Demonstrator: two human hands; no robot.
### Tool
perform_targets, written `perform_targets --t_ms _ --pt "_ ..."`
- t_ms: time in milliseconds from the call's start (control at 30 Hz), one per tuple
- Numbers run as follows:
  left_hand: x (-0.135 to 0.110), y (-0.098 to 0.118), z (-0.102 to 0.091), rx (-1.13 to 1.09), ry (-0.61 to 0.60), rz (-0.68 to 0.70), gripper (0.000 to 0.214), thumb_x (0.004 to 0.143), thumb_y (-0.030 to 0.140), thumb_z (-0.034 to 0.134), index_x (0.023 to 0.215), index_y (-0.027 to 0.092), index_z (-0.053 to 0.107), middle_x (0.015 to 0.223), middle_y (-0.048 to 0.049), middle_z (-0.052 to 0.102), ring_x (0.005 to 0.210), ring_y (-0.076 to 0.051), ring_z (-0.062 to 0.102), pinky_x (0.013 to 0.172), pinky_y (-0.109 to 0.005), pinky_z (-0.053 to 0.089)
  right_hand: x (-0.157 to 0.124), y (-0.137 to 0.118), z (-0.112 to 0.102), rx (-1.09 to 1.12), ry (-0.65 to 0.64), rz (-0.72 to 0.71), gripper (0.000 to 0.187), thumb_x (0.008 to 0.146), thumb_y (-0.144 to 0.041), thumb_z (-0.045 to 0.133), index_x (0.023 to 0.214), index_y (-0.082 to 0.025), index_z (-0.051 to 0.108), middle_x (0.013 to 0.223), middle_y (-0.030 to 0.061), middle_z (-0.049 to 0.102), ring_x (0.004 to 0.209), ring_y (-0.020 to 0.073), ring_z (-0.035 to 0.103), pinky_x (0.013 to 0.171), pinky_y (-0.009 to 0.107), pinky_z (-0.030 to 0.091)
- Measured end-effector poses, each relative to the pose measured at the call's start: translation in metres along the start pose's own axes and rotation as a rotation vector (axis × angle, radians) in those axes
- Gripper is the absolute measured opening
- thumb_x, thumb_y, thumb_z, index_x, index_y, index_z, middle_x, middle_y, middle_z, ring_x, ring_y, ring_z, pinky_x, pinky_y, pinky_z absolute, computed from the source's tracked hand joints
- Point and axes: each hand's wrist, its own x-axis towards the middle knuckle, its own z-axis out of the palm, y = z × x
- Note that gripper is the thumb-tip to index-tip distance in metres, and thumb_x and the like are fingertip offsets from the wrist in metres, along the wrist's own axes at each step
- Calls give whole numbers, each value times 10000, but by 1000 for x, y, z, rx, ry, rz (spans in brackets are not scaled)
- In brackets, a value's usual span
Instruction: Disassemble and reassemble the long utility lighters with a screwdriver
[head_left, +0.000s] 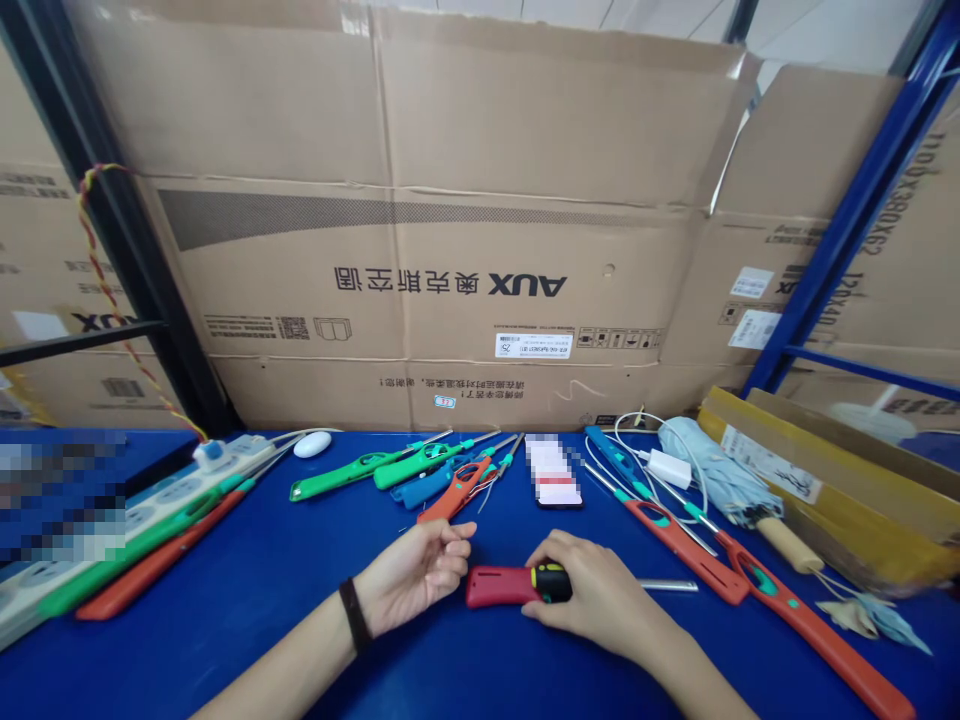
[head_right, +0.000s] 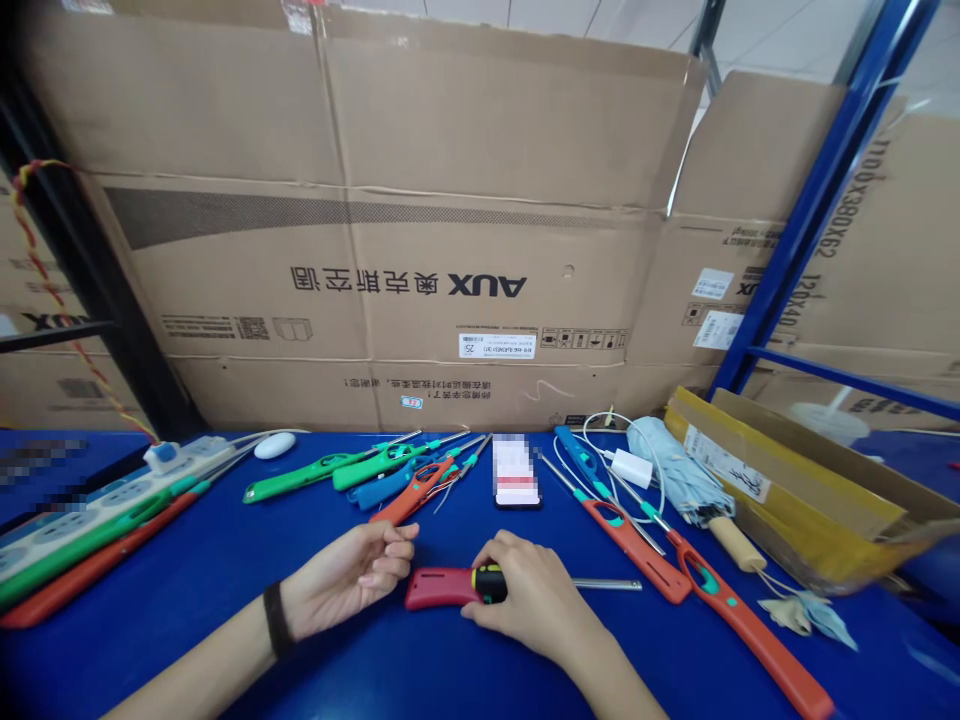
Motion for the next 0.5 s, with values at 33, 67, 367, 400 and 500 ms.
perform_targets --t_ms 33,67,367,400,500 --pt "1 1 1 27 -11 -10 32 764 122 440 788 143 445 582 73 246 405 -37 217 359 -118 164 0 0 0 -2 -1 2 266 673 -401 706 897 -269 648 914 -11 648 815 209 633 672 259 401" --pt "2 2 1 42 -18 -22 13 763 144 456 773 144 448 574 78 222 405 -41 188 361 -128 149 0 0 0 -3 -1 2 266 675 -400 704 900 -270 648 916 -10 648 819 211 633 673 260 400" --pt "-26 10 -20 970 27 97 283 799 364 446 789 139 618 577 53 345 482 -78 293 448 -170 267 -4 1 -2 19 4 -10 257 697 -402 692 913 -275 636 940 -9 645 827 214 629 672 260 395" --pt "-31 11 -22 1057 19 115 281 809 336 422 826 146 628 620 31 412 517 -91 365 481 -184 328 -4 0 -1 18 2 -17 255 702 -405 687 915 -275 635 944 -8 644 829 215 629 670 260 394" --pt "-42 12 -26 1246 29 222 289 765 172 381 922 162 623 813 -32 553 699 -141 515 654 -248 452 -3 -3 0 15 -6 -33 262 712 -406 678 933 -272 630 954 -7 641 826 213 630 671 262 395"
